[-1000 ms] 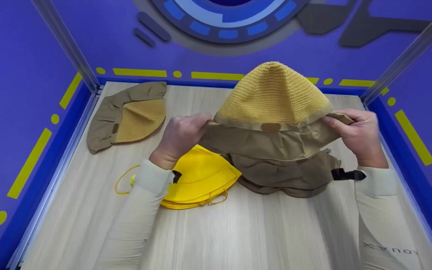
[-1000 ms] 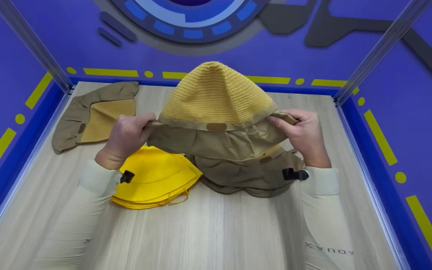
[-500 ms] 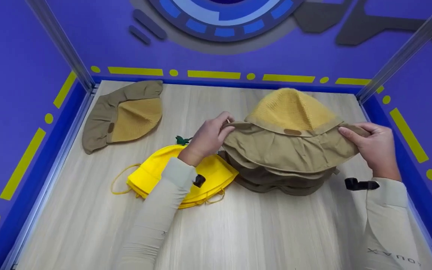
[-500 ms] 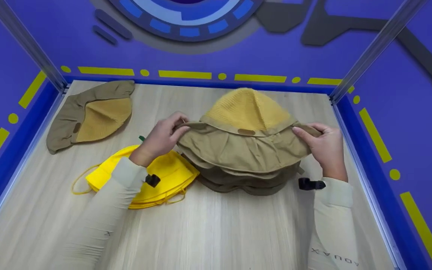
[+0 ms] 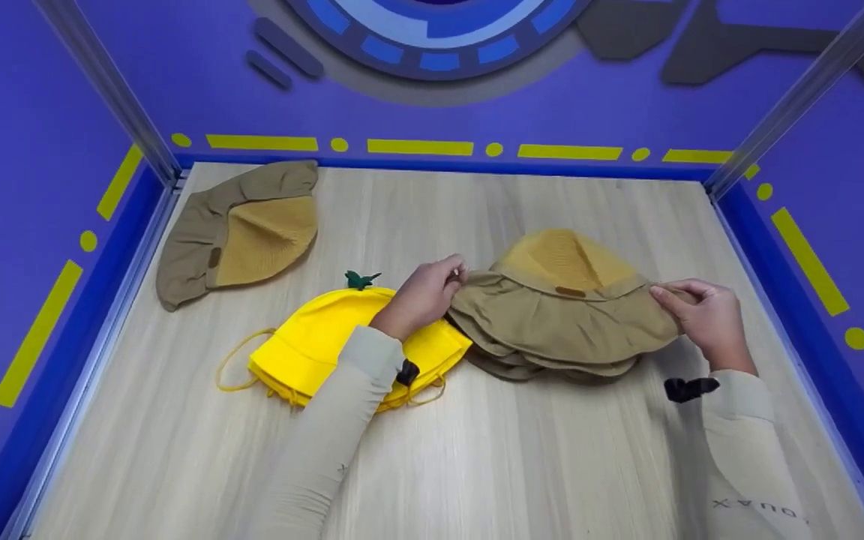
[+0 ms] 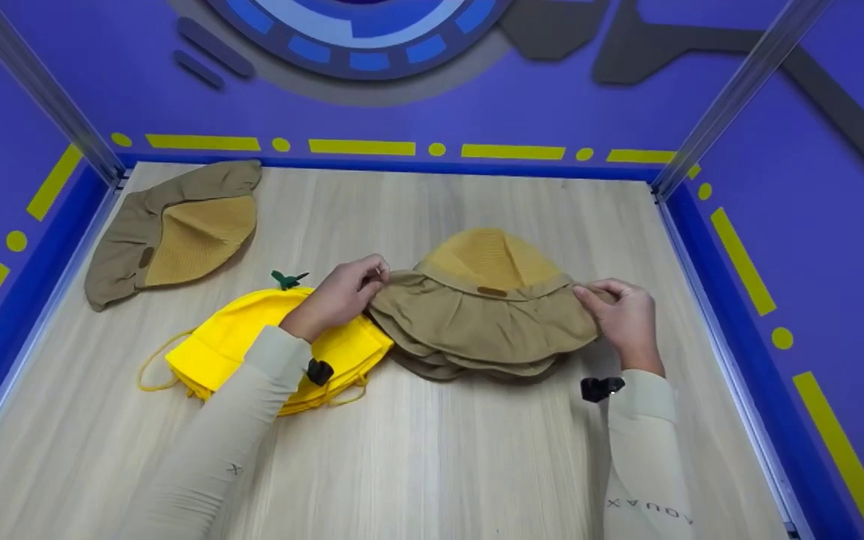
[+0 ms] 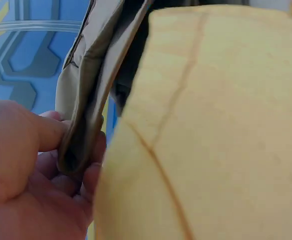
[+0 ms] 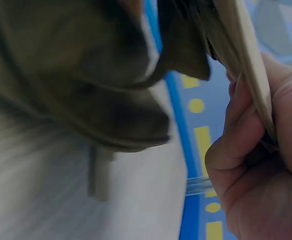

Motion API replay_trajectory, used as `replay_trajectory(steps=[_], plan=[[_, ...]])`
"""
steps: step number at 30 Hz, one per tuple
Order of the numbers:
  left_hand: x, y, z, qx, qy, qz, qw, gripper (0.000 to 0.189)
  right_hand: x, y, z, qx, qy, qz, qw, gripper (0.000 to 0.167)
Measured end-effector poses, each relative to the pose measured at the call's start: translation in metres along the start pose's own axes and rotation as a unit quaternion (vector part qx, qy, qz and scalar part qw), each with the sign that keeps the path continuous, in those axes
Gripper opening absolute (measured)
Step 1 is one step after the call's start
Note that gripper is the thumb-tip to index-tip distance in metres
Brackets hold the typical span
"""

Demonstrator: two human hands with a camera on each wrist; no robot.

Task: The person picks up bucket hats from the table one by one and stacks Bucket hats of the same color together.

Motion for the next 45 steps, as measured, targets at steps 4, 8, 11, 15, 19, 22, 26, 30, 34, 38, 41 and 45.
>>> replay_trajectory(steps=[4,8,11,15,19,22,26,30,34,38,41,45], plan=[[-0.005,0.003,-0.003,0.001,-0.024,0.041,0.9988,0.009,0.002,0.012,-0.001,0.001,-0.032,-0.068,0.9972,0.038],[-0.008,0.006,-0.004,0.002,-0.037,0.081,0.996,0.014,0.004,0.019,-0.002,-0.012,-0.038,-0.094,0.9948,0.037],[-0.009,0.008,-0.004,0.001,-0.044,0.111,0.9928,0.017,0.005,0.022,-0.002,-0.029,-0.034,-0.102,0.9938,0.037],[-0.007,0.01,-0.006,-0.001,-0.036,0.153,0.9876,0.022,0.001,0.022,-0.002,-0.051,-0.028,-0.112,0.9921,0.043],[-0.001,0.009,-0.012,0.02,-0.009,0.179,0.9836,0.025,-0.016,0.017,0.0,-0.008,-0.043,-0.108,0.9932,0.055],[0.003,0.007,-0.018,0.046,0.015,0.185,0.9815,0.03,-0.042,0.014,0.0,0.049,-0.092,-0.078,0.9915,0.06],[0.011,0.007,-0.029,0.07,0.04,0.183,0.9798,0.037,-0.092,0.024,-0.01,0.015,-0.183,-0.058,0.9813,0.062],[0.022,0.009,-0.039,0.078,0.056,0.179,0.9792,0.04,-0.132,0.05,-0.024,-0.089,-0.232,-0.101,0.9634,0.071],[0.029,0.011,-0.049,0.077,0.073,0.174,0.9791,0.04,-0.146,0.08,-0.03,-0.143,-0.22,-0.181,0.9479,0.09],[0.033,0.011,-0.056,0.073,0.083,0.179,0.9777,0.04,-0.139,0.101,-0.028,-0.181,-0.176,-0.243,0.9365,0.11],[0.033,0.008,-0.059,0.074,0.078,0.187,0.9765,0.04,-0.133,0.11,-0.026,-0.211,-0.163,-0.26,0.9279,0.115],[0.03,0.0,-0.061,0.08,0.066,0.196,0.9752,0.039,-0.131,0.119,-0.024,-0.239,-0.163,-0.275,0.9169,0.118]])
Point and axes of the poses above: each hand's wrist, its own z-axis towards the middle knuckle, its own y-axis out of the palm, x = y × z, the point moved 3 cm from there along z, towards the middle knuckle, and after that the axes turned 13 degrees about -z, right-handed, at the moved point
